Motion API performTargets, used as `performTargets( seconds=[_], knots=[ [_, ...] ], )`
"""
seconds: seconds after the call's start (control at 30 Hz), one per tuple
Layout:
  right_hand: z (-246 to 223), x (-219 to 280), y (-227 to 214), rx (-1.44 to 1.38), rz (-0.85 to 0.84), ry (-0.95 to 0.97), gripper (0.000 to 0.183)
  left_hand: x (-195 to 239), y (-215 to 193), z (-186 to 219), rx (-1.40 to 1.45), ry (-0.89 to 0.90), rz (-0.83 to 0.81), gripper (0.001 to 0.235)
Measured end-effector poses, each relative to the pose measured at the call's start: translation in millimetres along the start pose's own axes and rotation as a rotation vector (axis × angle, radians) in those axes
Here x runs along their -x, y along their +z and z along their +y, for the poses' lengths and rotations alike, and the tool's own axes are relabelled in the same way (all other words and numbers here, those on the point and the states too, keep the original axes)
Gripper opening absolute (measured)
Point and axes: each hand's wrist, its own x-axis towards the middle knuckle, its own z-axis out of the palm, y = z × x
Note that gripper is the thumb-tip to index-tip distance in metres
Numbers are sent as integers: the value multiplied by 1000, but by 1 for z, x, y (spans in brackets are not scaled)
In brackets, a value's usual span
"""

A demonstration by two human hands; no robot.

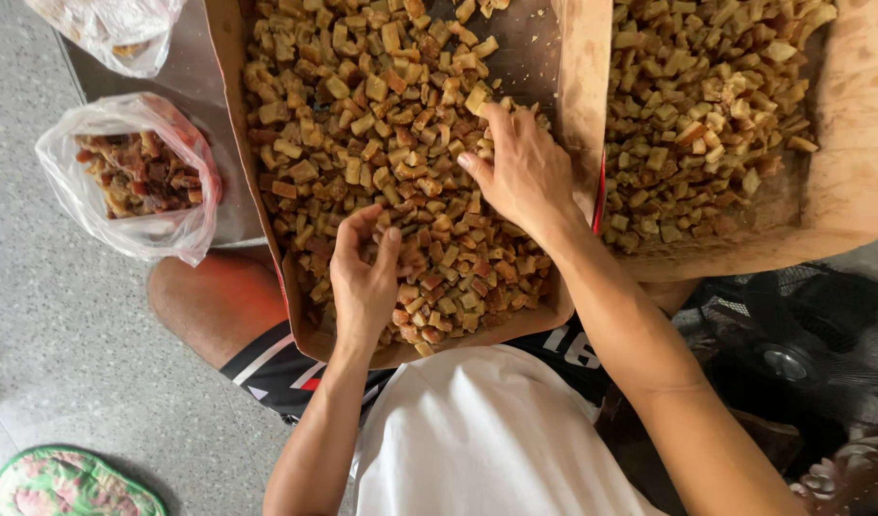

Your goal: The person sits on the floor and sorts small, cubed food items by hand. They scoop the items from a large cardboard box into their hands, sift through them, and transfer them into a second cardboard box.

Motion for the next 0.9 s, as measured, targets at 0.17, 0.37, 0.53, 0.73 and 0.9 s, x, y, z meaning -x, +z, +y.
performTargets(
  seconds=[0.17,0.37,0.53,0.73,0.9],
  knots=[
    [2,14,41,145,351,-307,58,-2,4,-16,-201,168,-55,22],
    [-17,42,46,71,250,-418,51,5,6,-7,-696,377,13,36],
    [-12,48,46,42,265,-487,57,19,8,-3,-961,527,-9,58],
    [1,70,51,-72,386,-726,65,13,5,-4,-872,472,-80,60],
    [-15,53,80,-402,321,-450,28,-4,5,-8,-522,219,-147,43]
  ],
)
